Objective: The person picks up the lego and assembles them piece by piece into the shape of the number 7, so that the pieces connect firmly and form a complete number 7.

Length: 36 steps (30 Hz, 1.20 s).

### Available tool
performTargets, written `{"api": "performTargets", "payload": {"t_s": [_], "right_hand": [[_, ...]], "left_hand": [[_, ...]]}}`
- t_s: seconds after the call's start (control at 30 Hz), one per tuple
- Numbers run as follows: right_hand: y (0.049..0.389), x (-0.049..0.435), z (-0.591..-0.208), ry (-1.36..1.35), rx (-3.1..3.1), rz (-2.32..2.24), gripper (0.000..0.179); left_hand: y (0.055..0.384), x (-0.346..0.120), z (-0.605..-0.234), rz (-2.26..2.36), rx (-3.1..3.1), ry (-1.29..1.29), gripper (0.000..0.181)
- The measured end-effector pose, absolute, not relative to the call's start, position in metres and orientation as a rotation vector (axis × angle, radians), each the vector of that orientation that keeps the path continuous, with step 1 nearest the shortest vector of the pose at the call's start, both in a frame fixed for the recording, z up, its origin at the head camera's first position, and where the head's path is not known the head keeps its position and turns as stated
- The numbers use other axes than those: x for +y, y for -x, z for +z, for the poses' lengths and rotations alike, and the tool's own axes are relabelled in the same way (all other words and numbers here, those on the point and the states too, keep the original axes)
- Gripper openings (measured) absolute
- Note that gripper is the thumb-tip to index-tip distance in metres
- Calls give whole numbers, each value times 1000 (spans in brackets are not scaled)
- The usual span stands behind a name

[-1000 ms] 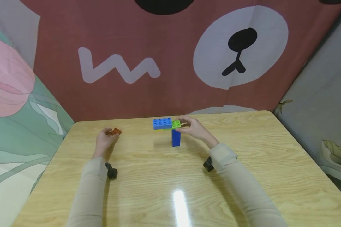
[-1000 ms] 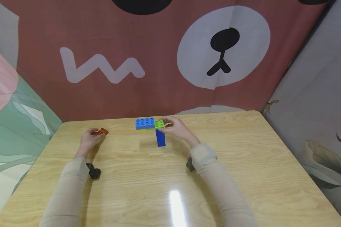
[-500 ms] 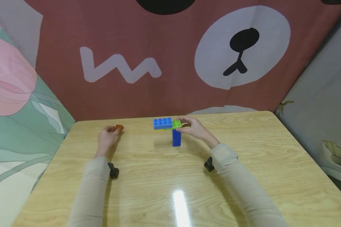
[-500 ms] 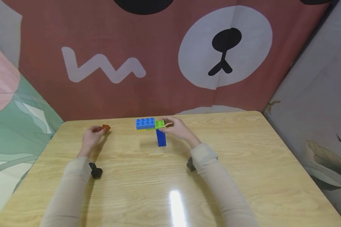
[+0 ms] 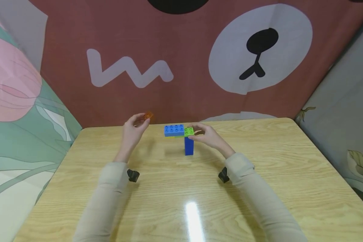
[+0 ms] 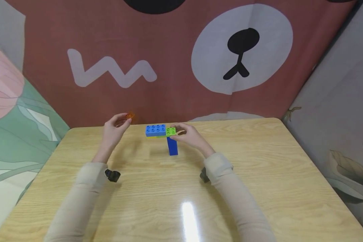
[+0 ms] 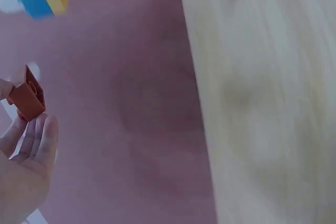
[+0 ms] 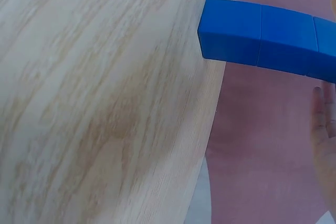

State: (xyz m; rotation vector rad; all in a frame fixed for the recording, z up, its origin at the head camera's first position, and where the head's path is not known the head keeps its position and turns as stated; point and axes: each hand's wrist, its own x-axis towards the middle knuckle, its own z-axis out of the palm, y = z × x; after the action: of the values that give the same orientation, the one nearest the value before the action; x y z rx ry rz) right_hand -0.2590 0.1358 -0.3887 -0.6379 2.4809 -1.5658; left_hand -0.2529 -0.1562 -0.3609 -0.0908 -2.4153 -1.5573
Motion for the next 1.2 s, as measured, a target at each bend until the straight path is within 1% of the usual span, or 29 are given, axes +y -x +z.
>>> {"api": "performTargets", "payload": {"t_s": [0.23,0.53,0.7,1.2], "right_hand": [[258,136,-389,635,2482,-1575,43],[259,138,-391,631,2489,-1591,46],[259,138,-392,635,2498,-1583,46],[255,126,-382,676,2507,-1604,52]], "left_hand": [[240,-122,-349,-1624,-2367,279,38],[236,-91,-349,-1630,-2419,449,38],[237,-85,-352,-1597,-2462,488,38],[238,-82,-355,-1523,-2539,482,39]]}}
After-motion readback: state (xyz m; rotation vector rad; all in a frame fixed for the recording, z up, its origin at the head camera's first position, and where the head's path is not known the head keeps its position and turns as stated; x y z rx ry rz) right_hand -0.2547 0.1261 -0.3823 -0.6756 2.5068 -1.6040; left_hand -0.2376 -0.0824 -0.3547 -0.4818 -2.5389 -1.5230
